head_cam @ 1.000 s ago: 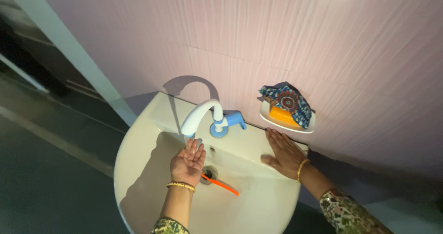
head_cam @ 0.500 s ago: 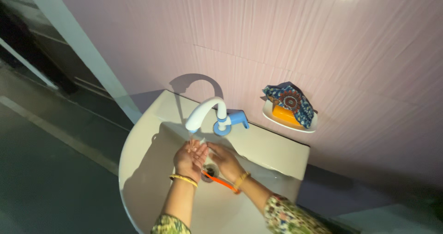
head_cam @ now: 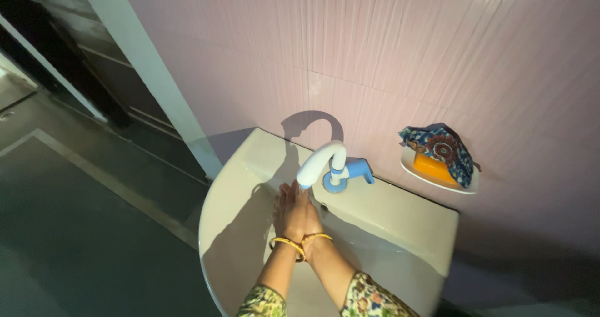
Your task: The person scrubs the interior of a white bathroom sink using an orange toothbrush and running water, then rinses their hands under the tap. The sink is wall-mounted with a blue and white faucet, and a soap dish is visible on the wall.
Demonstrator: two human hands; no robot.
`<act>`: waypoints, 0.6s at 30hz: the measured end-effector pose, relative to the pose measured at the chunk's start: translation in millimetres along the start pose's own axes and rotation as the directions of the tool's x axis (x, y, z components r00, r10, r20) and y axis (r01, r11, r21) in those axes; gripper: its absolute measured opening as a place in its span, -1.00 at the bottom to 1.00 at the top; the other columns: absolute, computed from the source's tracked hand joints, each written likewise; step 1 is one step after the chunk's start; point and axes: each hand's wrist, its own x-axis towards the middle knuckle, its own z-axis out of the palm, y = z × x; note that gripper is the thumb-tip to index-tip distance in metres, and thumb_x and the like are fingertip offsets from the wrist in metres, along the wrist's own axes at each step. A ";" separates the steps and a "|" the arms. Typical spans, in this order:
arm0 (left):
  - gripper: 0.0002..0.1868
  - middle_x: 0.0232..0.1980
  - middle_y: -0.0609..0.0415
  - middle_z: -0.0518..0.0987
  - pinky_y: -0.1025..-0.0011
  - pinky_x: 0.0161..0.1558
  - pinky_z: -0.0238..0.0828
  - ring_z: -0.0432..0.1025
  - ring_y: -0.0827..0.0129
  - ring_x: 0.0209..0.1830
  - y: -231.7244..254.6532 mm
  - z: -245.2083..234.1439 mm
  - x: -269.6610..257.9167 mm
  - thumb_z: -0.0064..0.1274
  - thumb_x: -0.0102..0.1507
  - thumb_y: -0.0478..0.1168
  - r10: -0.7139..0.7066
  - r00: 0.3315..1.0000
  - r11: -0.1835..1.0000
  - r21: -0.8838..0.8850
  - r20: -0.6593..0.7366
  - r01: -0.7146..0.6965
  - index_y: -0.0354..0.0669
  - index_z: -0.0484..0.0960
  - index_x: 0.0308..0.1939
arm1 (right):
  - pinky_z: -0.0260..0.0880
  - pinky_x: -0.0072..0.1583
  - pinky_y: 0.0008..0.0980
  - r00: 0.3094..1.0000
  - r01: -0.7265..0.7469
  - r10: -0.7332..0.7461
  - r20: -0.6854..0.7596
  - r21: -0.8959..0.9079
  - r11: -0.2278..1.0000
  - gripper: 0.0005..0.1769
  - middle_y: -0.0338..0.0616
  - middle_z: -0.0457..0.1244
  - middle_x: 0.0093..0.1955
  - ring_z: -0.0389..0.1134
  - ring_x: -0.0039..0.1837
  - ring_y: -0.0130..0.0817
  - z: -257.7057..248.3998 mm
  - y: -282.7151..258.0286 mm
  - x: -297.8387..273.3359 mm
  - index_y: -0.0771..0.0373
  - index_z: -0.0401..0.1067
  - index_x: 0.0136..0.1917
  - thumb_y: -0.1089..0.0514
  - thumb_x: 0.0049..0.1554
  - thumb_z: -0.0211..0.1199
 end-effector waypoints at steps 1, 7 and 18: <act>-0.24 0.64 -0.04 -0.04 0.01 0.53 -0.31 -0.24 -0.04 0.64 -3.9 3.3 3.9 -0.42 0.33 0.28 -0.042 0.998 0.999 0.015 0.036 0.042 0.13 0.14 0.57 | 0.37 0.27 -0.31 1.000 0.003 -0.003 -0.011 0.013 1.000 -0.38 -0.28 0.31 0.37 0.33 0.29 -0.32 9.5 -4.7 -12.2 0.07 0.38 0.41 -0.30 0.29 -0.06; -0.50 0.18 0.04 0.22 0.22 0.11 -0.04 0.02 0.15 0.16 -34.1 27.8 39.8 -0.34 0.37 0.16 -0.079 0.949 0.960 -0.278 -0.306 -0.009 -0.07 0.35 0.20 | 0.41 0.21 -0.23 0.986 -0.109 0.110 -0.123 0.021 0.994 -0.56 -0.11 0.40 0.12 0.42 0.13 -0.24 29.0 -19.6 -40.8 0.19 0.46 0.19 -0.07 0.30 -0.12; -0.46 -0.54 0.22 0.41 0.57 -0.54 0.30 0.30 0.52 -0.59 -72.6 52.0 36.3 -0.15 0.45 0.06 -0.472 0.876 0.108 -0.980 0.099 0.168 -0.28 0.68 -0.36 | 0.45 0.06 -0.41 0.992 -0.003 0.024 -0.127 0.165 0.986 -0.75 -0.03 0.39 -0.16 0.43 -0.12 -0.30 -48.7 1.4 15.8 0.42 0.48 -0.07 0.27 0.28 0.00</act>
